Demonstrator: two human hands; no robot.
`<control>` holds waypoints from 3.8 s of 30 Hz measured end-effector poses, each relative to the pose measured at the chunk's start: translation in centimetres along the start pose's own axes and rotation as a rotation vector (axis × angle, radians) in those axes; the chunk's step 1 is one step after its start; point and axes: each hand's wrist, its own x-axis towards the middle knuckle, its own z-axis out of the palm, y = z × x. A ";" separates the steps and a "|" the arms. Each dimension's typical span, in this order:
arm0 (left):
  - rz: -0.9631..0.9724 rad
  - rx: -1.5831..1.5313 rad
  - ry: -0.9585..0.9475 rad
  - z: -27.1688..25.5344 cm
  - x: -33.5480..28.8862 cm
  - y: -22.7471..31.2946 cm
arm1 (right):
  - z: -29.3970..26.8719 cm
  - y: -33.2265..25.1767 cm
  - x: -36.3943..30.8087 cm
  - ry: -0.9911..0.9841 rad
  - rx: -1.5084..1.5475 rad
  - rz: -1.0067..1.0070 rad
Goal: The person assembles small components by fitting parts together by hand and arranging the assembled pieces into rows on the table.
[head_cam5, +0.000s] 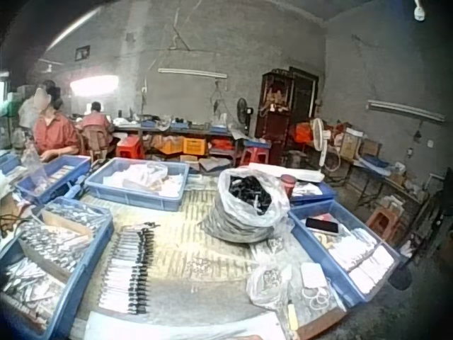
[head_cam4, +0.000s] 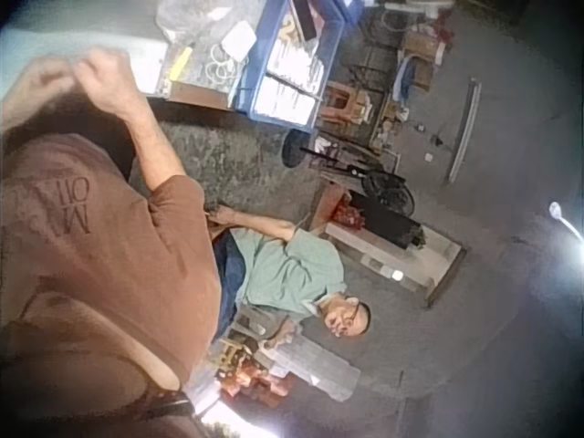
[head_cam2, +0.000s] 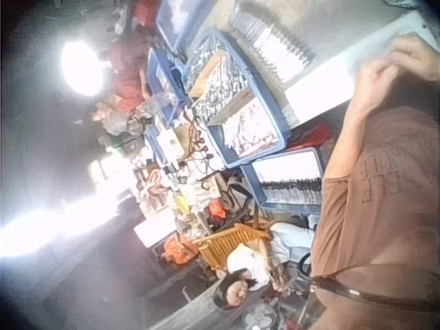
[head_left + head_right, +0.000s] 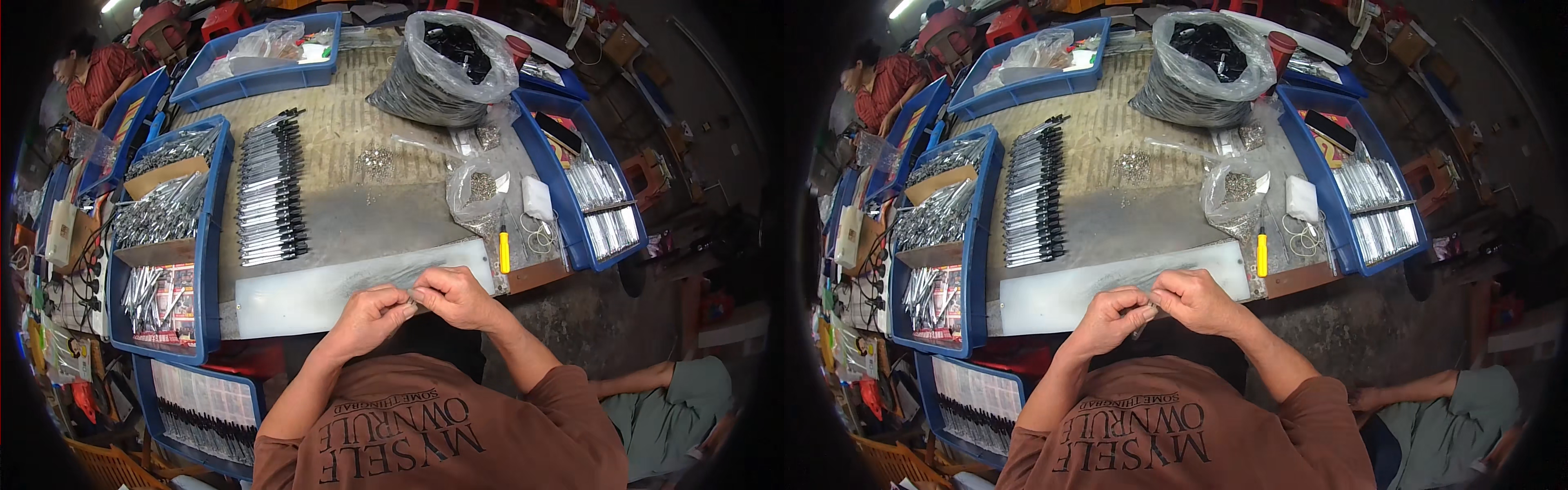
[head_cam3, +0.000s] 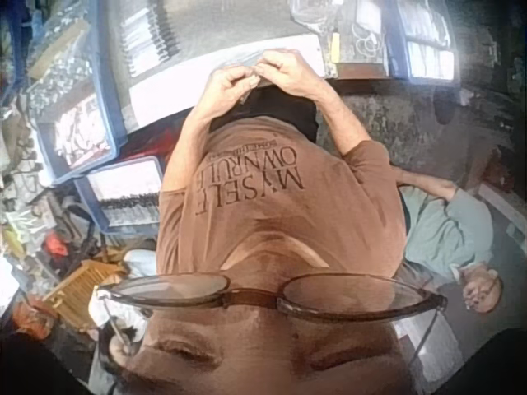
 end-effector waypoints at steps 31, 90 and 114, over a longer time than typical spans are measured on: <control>0.481 1.070 0.393 -0.4 3.2 -2.7 | -21.7 5.9 19.6 0.317 -1.036 0.017; 0.574 1.009 0.354 0.4 -1.9 -0.6 | 0.1 0.4 -0.6 -0.043 -0.305 -0.336; 0.612 0.993 0.348 0.8 -1.9 0.0 | 0.1 0.3 -1.3 -0.073 -0.272 -0.309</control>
